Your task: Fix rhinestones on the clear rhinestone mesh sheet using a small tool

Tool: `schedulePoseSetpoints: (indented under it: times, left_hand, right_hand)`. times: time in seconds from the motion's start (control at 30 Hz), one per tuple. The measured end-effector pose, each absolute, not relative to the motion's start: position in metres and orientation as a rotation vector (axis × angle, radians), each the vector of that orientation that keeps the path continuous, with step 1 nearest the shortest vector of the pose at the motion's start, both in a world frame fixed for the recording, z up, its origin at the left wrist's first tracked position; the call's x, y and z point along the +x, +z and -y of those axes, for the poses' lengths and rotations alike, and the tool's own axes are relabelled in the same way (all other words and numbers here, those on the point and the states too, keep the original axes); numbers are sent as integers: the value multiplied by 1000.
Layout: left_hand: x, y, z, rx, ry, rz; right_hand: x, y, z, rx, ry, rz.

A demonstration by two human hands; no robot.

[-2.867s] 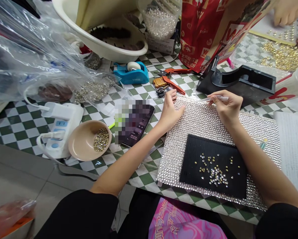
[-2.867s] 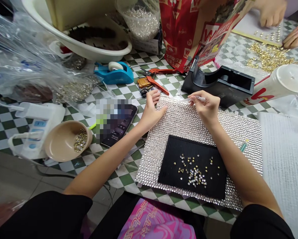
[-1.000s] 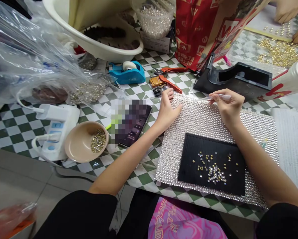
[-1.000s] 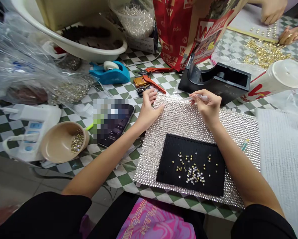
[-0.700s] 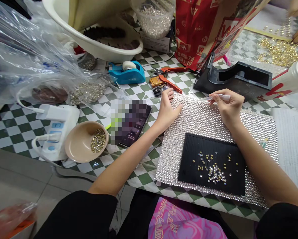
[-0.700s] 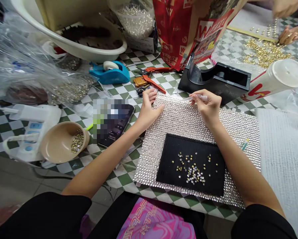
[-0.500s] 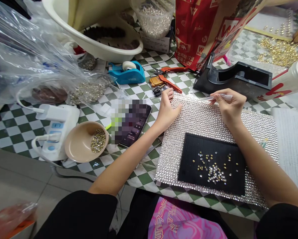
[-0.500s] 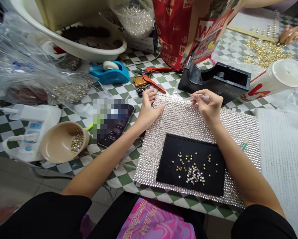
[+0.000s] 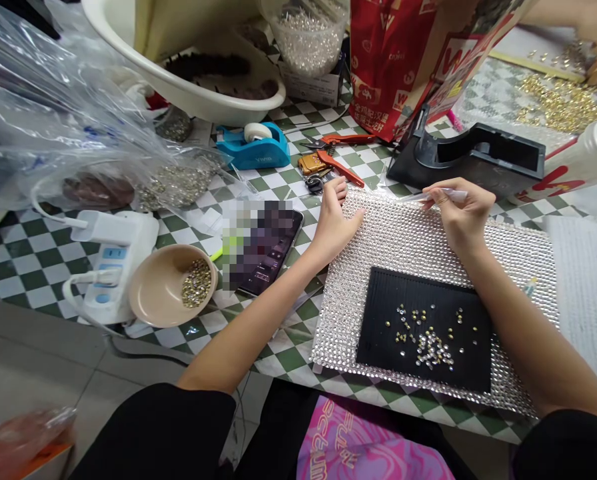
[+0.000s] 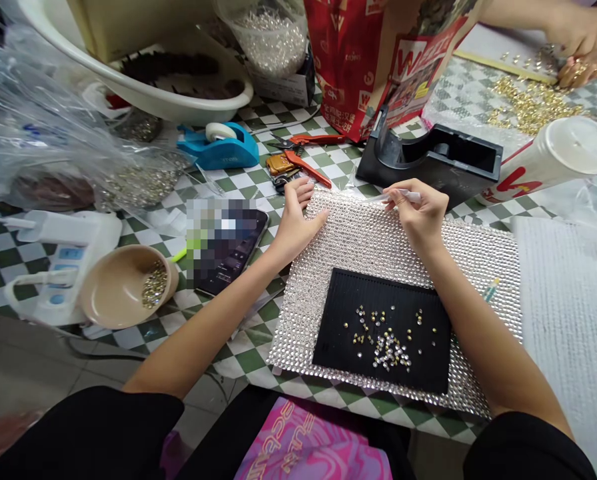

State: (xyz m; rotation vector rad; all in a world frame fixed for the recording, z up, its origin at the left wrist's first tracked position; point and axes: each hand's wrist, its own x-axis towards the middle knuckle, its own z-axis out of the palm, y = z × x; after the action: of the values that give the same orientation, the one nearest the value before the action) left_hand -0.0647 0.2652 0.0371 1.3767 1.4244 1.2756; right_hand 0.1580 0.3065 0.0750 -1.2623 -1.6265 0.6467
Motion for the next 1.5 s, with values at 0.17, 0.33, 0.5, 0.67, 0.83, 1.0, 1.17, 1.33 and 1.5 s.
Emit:
schedulePoseSetpoints:
  times: [0.17,0.33,0.5,0.67,0.83,1.0,1.17,1.33,1.5]
  left_hand:
    - [-65,38,-265,1372,1267,-1424]
    - [-65,37,-265,1366,1286,-1417]
    - [-64,36,-265,1368,1286,-1416]
    - [-64,36,-265,1373,1284,-1422]
    - [-64,36,-265,1369,1280,-1428]
    - [-65,36,-265,1363,1274,-1424]
    - [-65,38,-265,1360,1271,-1425]
    - [-65,38,-265,1369,1274,-1430]
    - [-65,36,-264,1367,1278,-1421]
  right_hand:
    - [155,77,-305,-1245,667,1614]
    - [154,79,-305,-1275,660,1617]
    - [157,80,-303,-1278,642,1582]
    - [159,80,-303,-1268,642,1595]
    - [161,78,-304,-1267,620,1608]
    - [162,77,-304,-1271,610,1611]
    - [161,79,-303,-1266,629,1615]
    - [160,79,-302,-1285,632,1614]
    - [162,81,-301,-1245,626,1586]
